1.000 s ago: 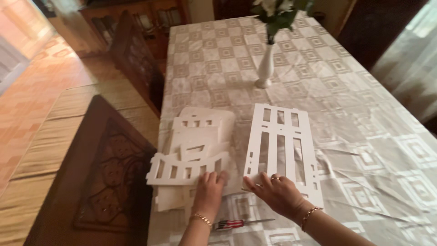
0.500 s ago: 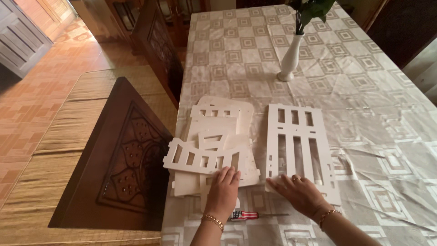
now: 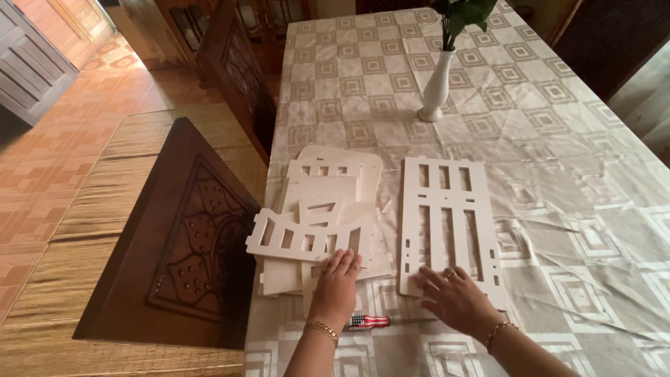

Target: The person uses a screwdriver to fasten screws into white plastic furniture panels on a dining table. They then remove the screwdriver, separate the panels, and begin reassembling them by hand, aligning and interlocking the pieces.

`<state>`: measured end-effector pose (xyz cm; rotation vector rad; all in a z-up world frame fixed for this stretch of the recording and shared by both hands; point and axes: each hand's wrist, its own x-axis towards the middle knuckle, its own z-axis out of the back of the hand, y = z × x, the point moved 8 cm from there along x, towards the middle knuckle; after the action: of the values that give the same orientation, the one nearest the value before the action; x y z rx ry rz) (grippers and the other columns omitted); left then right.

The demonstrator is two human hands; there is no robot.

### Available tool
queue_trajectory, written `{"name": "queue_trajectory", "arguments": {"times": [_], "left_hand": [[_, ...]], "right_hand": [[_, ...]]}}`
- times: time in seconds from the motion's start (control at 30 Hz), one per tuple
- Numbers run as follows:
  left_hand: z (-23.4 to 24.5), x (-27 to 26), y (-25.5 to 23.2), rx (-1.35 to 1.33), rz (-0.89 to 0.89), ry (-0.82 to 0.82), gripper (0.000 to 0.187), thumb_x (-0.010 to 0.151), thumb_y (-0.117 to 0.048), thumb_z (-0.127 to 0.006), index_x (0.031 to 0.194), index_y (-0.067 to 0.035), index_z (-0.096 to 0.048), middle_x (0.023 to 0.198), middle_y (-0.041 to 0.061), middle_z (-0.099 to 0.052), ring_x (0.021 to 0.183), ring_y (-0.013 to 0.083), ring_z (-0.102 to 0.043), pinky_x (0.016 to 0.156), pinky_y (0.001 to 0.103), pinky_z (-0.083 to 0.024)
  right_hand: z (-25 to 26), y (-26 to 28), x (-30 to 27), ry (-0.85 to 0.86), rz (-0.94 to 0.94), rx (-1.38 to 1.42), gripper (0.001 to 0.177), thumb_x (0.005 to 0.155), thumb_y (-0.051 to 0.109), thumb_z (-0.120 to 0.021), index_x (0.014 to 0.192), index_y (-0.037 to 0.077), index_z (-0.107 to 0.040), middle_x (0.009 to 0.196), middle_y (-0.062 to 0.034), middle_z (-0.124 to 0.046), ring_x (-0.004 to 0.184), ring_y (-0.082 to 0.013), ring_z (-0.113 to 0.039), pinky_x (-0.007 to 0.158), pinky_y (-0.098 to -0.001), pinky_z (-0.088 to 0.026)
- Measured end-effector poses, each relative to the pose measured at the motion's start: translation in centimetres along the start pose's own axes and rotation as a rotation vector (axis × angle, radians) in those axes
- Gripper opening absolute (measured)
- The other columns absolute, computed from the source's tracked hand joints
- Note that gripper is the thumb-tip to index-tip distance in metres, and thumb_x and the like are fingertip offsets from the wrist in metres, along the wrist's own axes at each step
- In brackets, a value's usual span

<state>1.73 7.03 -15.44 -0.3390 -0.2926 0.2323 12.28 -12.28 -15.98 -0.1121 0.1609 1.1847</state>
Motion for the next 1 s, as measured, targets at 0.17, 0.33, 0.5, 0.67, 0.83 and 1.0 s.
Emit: {"name": "queue_trajectory", "arguments": {"times": [0.17,0.33,0.5,0.67,0.83,1.0], "left_hand": [[0.2,0.3,0.0,-0.011,0.023,0.007,0.049,0.095,-0.003,-0.042,0.142,-0.008,-0.055,0.153,0.012,-0.048,0.146,0.0298,-0.035,0.121,0.046,-0.023],[0.0,0.4,0.2,-0.042,0.061,0.061,0.052,0.092,0.000,-0.043,0.141,-0.008,-0.056,0.153,0.012,-0.049,0.146,0.0294,-0.036,0.121,0.044,-0.023],[0.2,0.7,0.2,-0.074,0.081,0.081,0.052,0.091,0.002,-0.042,0.140,-0.008,-0.058,0.152,0.012,-0.049,0.146,0.0287,-0.036,0.122,0.040,-0.024],[0.4,0.7,0.1,-0.091,0.068,0.064,0.050,0.093,0.001,-0.043,0.140,-0.008,-0.059,0.152,0.012,-0.050,0.146,0.0292,-0.037,0.121,0.040,-0.025],[0.6,0.7,0.2,-0.082,0.096,0.071,0.050,0.092,0.001,-0.043,0.139,-0.009,-0.059,0.152,0.010,-0.050,0.146,0.0285,-0.037,0.121,0.039,-0.025],[0.5,0.5,0.4,-0.105,0.148,0.086,0.047,0.095,-0.002,-0.043,0.137,-0.011,-0.061,0.152,0.008,-0.051,0.146,0.0277,-0.038,0.122,0.038,-0.027]], "right_hand": [[1.2,-1.1,-1.3,-0.275,-0.127,-0.015,0.066,0.092,0.044,-0.059,0.147,0.009,-0.046,0.150,-0.0142,-0.046,0.139,-0.0348,-0.043,0.114,-0.0536,-0.027],[-0.3,-3.6,-2.7,-0.258,-0.214,0.083,0.061,0.086,0.046,-0.065,0.136,0.012,-0.058,0.140,-0.0076,-0.058,0.133,-0.0266,-0.045,0.115,-0.0425,-0.033],[-0.3,-3.7,-2.3,-0.252,-0.142,0.090,0.049,0.087,0.038,-0.068,0.130,0.014,-0.063,0.114,-0.0023,-0.064,0.116,-0.0223,-0.054,0.109,-0.0400,-0.041],[4.0,-1.7,-2.4,-0.459,0.057,-0.038,0.047,0.081,0.026,-0.069,0.126,0.015,-0.065,0.108,-0.0061,-0.066,0.096,-0.0262,-0.057,0.088,-0.0422,-0.048],[10.1,-3.4,-1.3,-0.514,0.022,0.091,0.050,0.089,0.024,-0.066,0.139,0.016,-0.063,0.078,0.0002,-0.068,0.065,-0.0176,-0.057,0.072,-0.0373,-0.051],[12.6,-7.4,-4.1,-0.460,-0.307,0.168,0.044,0.093,0.034,-0.063,0.137,0.031,-0.063,0.072,0.0021,-0.066,0.063,-0.0183,-0.056,0.065,-0.0360,-0.047]]}}
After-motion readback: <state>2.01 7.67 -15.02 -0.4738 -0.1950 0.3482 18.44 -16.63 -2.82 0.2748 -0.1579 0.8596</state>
